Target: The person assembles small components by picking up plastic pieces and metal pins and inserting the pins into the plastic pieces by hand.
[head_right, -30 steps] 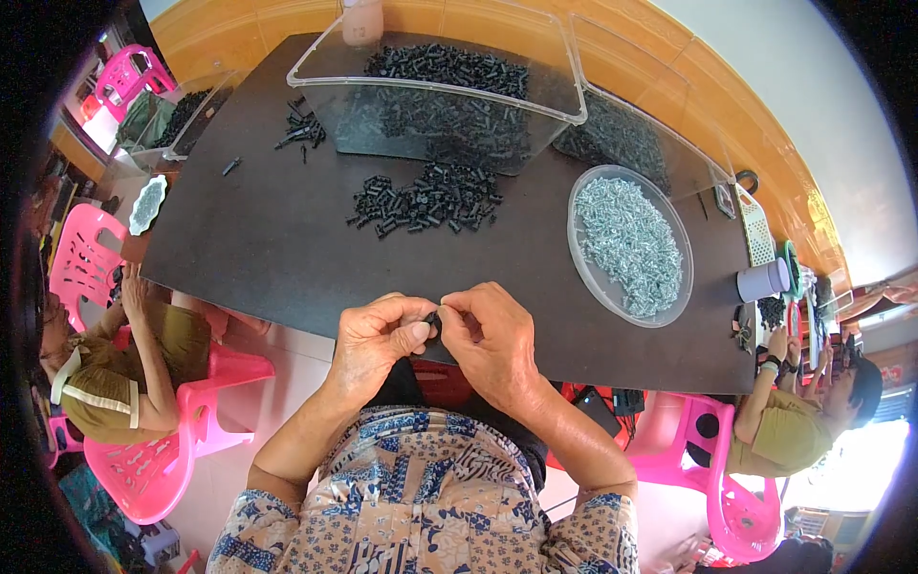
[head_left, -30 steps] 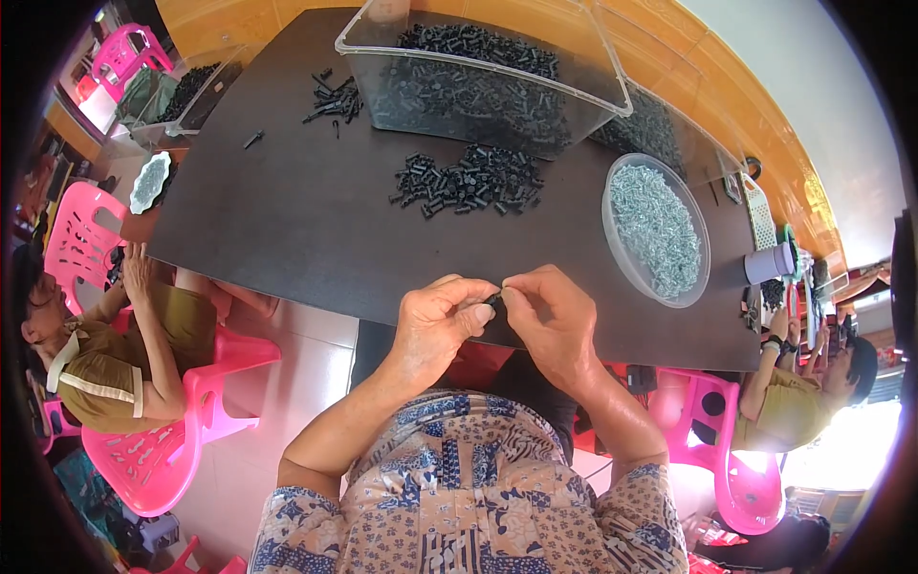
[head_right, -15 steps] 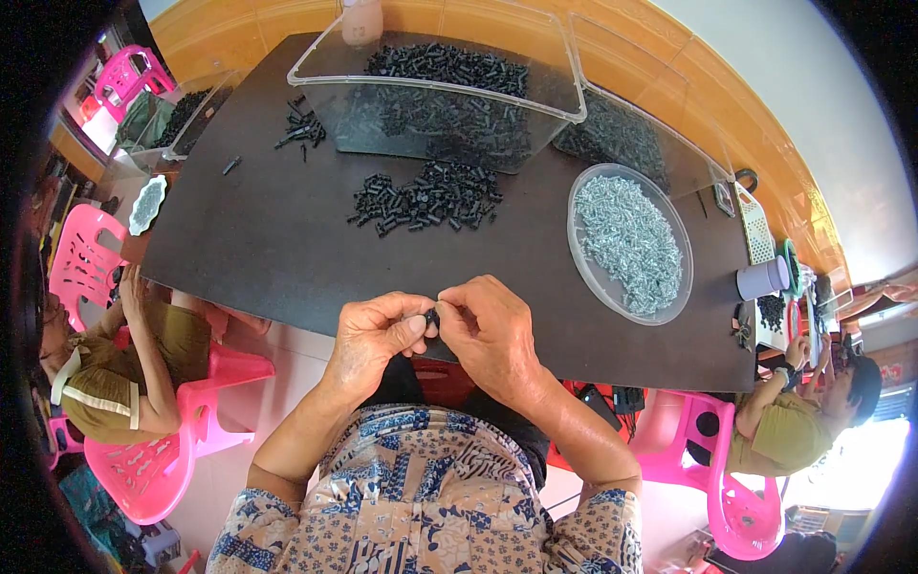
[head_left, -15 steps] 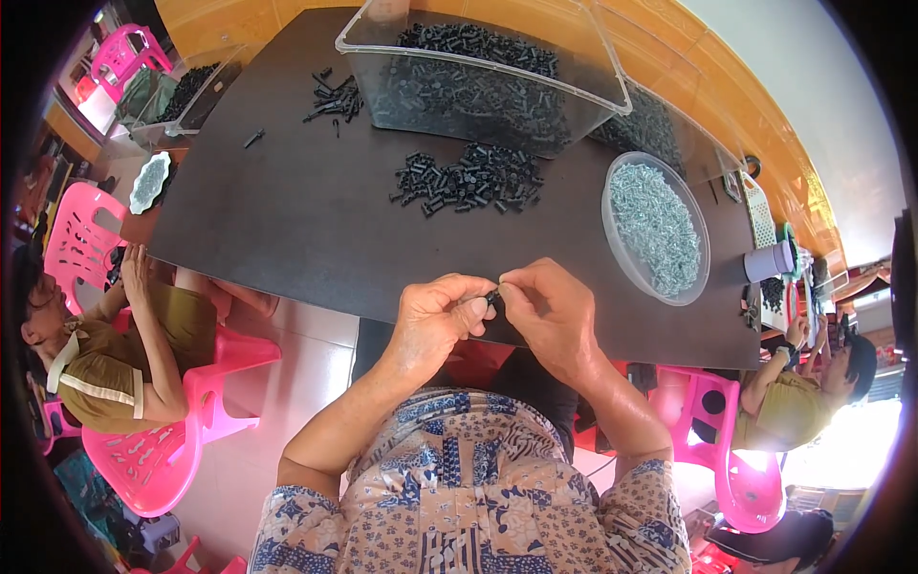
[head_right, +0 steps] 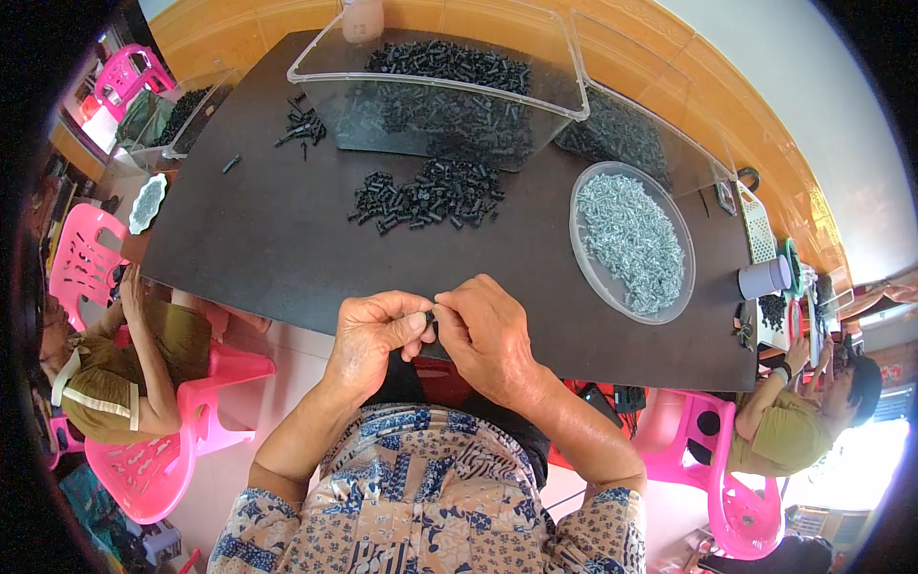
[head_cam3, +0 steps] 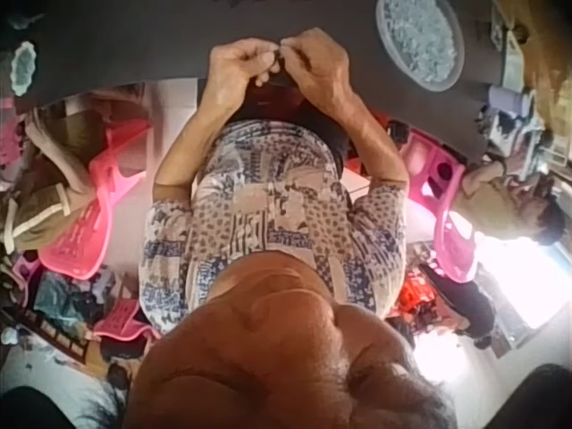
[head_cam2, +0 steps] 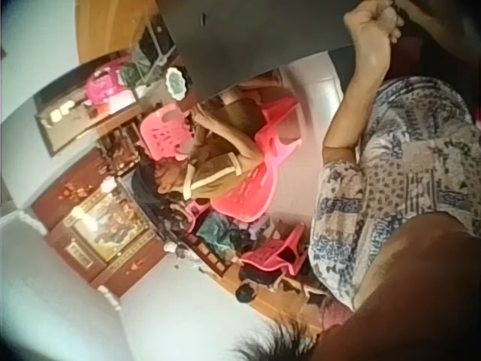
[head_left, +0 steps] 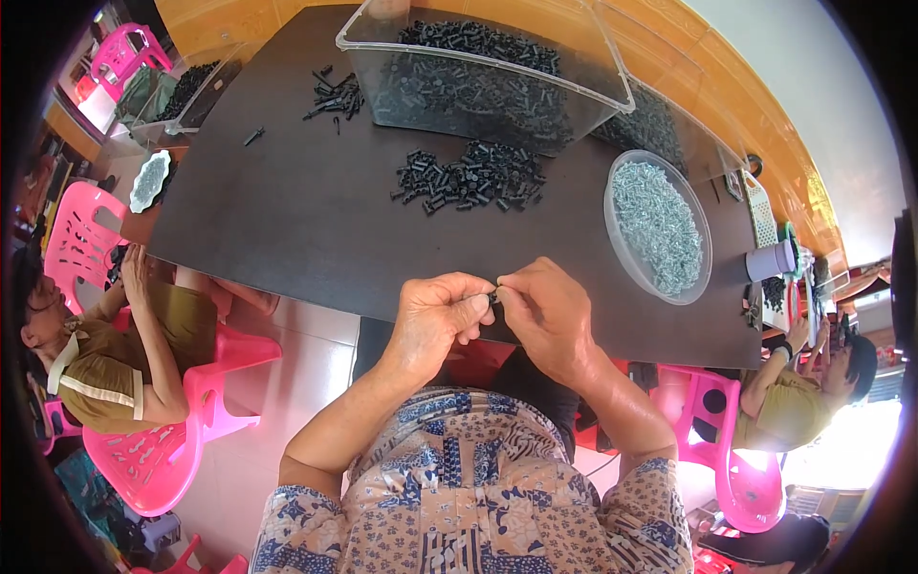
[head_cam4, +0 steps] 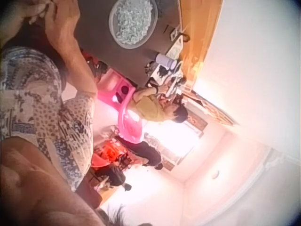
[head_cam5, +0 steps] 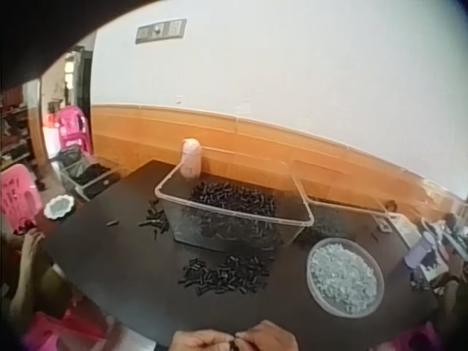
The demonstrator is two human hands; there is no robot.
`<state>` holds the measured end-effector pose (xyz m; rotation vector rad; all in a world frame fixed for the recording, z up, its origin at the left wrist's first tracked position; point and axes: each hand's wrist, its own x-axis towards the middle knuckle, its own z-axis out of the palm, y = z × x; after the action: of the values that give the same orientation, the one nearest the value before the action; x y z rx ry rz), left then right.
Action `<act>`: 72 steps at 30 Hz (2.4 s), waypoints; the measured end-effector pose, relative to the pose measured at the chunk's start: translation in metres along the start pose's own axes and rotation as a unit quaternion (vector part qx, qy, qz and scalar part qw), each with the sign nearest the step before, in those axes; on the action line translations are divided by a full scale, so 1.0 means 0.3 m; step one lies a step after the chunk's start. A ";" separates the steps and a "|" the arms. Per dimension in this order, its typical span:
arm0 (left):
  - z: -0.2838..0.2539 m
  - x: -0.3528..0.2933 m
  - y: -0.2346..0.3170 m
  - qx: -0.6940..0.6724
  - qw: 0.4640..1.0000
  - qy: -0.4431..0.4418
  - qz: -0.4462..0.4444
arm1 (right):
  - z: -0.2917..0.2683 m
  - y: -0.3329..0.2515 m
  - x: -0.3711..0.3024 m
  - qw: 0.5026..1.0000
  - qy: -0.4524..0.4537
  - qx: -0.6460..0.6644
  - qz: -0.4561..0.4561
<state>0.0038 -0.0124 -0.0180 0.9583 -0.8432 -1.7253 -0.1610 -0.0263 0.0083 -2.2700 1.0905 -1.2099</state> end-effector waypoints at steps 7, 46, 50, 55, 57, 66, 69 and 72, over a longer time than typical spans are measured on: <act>-0.002 0.008 -0.017 0.035 0.998 -0.006 0.047 | 0.000 -0.005 0.004 1.000 -0.002 -0.005 0.014; -0.012 0.005 -0.005 -0.005 0.998 0.032 0.058 | 0.056 -0.020 -0.014 0.993 0.023 -0.109 -0.043; -0.020 0.007 0.003 -0.017 0.999 0.008 0.037 | 0.041 -0.037 -0.006 0.995 0.012 -0.099 -0.026; -0.024 0.010 0.002 -0.030 0.999 -0.002 0.044 | 0.055 -0.041 -0.019 0.998 0.009 -0.063 0.005; -0.024 0.011 0.006 -0.041 0.998 -0.008 0.043 | 0.056 -0.046 -0.018 0.999 0.006 -0.052 0.016; -0.021 0.001 0.041 -0.054 0.997 -0.039 0.034 | 0.048 -0.039 0.002 0.982 0.019 -0.155 -0.107; -0.030 0.003 0.053 -0.056 0.998 -0.041 0.010 | 0.038 -0.031 0.001 0.987 0.014 -0.135 -0.082; -0.043 0.004 0.044 -0.016 0.998 -0.063 -0.002 | 0.030 -0.024 -0.001 0.987 0.008 -0.140 -0.076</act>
<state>0.0203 -0.0190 -0.0127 0.8377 -0.8921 -1.8115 -0.1504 -0.0221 0.0072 -2.6013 1.1766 -1.1985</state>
